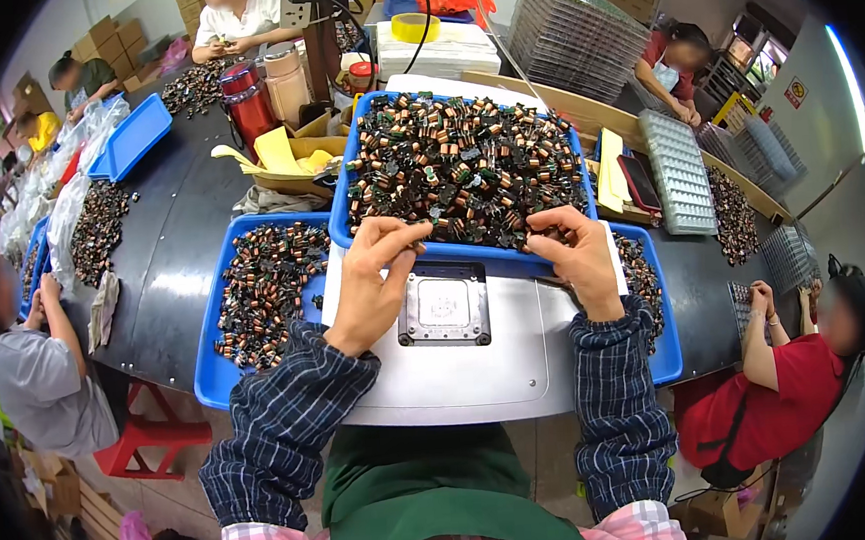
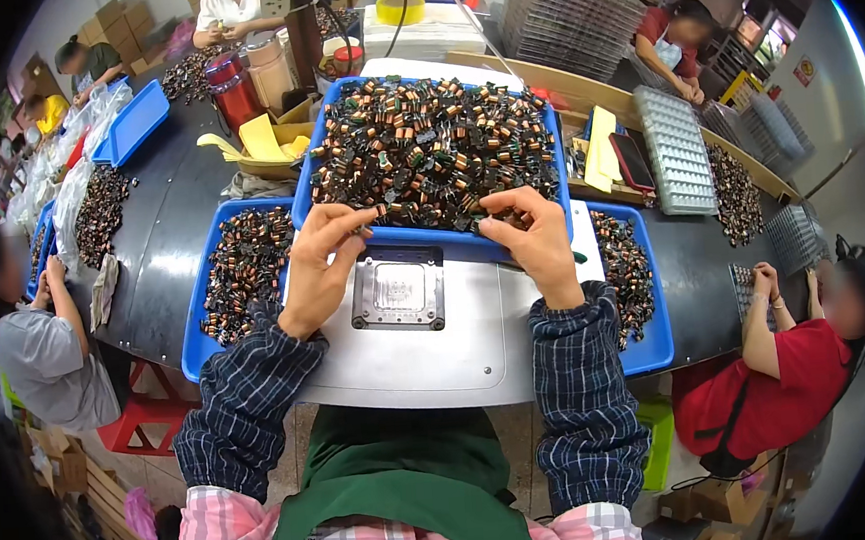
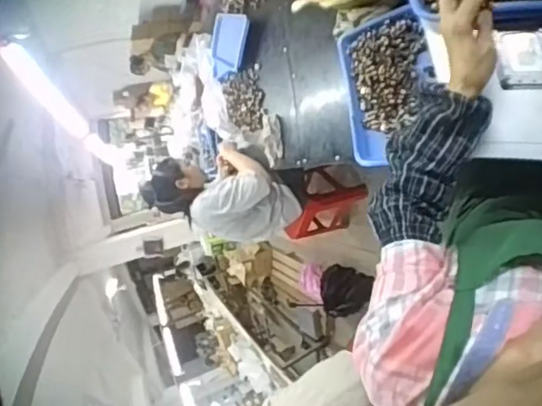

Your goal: The person tests electronic components by picking them from a tray, placing them into a machine fixture one at a time by hand, and sorting them into an adjacent tray.

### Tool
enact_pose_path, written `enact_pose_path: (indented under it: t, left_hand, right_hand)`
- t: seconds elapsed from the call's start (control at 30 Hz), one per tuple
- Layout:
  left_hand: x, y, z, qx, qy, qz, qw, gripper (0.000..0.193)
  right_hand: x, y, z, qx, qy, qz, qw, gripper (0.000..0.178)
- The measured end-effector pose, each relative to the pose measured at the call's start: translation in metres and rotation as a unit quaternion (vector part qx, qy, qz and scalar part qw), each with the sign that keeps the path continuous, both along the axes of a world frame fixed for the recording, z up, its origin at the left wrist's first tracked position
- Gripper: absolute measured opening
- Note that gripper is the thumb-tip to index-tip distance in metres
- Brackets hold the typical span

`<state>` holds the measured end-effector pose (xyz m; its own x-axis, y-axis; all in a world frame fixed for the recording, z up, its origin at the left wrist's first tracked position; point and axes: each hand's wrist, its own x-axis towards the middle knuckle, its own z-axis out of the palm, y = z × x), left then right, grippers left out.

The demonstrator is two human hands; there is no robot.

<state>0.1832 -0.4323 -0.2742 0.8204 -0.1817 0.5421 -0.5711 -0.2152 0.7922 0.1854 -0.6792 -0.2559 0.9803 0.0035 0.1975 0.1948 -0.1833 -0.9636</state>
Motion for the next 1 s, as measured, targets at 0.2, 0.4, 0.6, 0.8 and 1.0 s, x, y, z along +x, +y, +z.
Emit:
enact_pose_path:
  t: [0.2, 0.4, 0.6, 0.8, 1.0]
  left_hand:
    - [-0.007, 0.002, -0.009, -0.067, 0.165, -0.040, 0.983, 0.025]
    - [-0.012, 0.002, -0.009, 0.059, 0.125, -0.042, 0.990, 0.021]
    - [-0.015, 0.000, -0.014, 0.170, -0.017, -0.075, 0.982, 0.016]
    - [-0.009, -0.008, -0.016, 0.245, -0.081, -0.084, 0.962, 0.013]
    - [-0.012, -0.011, -0.016, 0.284, -0.088, -0.072, 0.952, 0.011]
  right_hand:
    - [0.002, 0.004, -0.007, -0.294, -0.164, -0.021, 0.941, 0.022]
    - [-0.009, 0.021, 0.009, 0.121, 0.126, 0.068, 0.982, 0.022]
    - [-0.014, 0.046, -0.001, 0.122, 0.139, 0.153, 0.971, 0.019]
    - [-0.012, 0.046, -0.008, 0.095, 0.105, 0.140, 0.980, 0.019]
    - [-0.013, 0.054, -0.016, -0.127, -0.078, 0.097, 0.984, 0.018]
